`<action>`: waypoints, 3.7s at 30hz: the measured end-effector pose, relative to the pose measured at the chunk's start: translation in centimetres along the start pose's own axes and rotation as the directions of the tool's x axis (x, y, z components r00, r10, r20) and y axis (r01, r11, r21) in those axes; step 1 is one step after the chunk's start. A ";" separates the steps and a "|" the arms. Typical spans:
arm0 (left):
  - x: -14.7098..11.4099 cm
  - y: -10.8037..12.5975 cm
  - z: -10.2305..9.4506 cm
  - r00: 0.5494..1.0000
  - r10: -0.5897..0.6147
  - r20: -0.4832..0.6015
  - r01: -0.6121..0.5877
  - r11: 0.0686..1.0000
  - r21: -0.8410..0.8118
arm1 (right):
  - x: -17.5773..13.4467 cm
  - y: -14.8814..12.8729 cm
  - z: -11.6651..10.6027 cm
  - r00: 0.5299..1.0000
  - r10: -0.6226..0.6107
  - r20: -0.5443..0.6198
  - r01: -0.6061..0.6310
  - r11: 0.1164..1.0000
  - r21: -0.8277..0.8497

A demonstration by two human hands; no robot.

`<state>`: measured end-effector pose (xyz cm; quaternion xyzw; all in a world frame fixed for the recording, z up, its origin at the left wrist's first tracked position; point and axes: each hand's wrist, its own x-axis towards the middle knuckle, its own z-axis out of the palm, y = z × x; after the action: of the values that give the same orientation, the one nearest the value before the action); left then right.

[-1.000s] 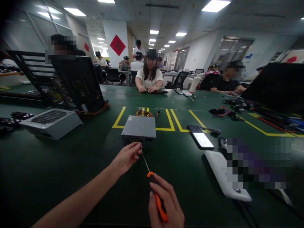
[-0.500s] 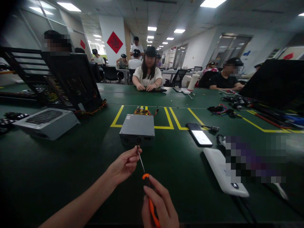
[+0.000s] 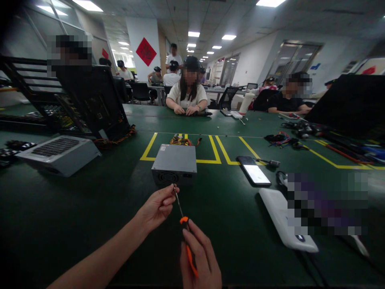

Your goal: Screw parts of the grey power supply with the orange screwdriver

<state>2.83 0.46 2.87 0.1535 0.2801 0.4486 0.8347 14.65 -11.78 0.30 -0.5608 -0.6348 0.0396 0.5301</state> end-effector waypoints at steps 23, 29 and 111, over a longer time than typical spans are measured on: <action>1.5 -1.1 -0.8 0.989 0.080 -0.125 -0.037 0.951 0.308 | 4.2 -0.3 2.5 0.509 0.679 0.529 -0.764 0.073 0.641; 1.9 -1.3 -1.3 0.992 0.079 -0.100 -0.044 0.950 0.309 | 4.7 0.0 3.1 0.493 0.701 0.515 -0.754 0.048 0.655; 2.3 0.8 -3.0 0.888 0.457 0.047 -0.255 0.407 0.877 | 2.0 0.3 1.6 0.474 0.614 0.631 -0.742 -0.107 0.662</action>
<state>1.51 2.81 0.18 0.5607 0.5092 0.4271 0.4940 14.11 -9.29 0.70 -0.4068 -0.1470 0.6738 0.5992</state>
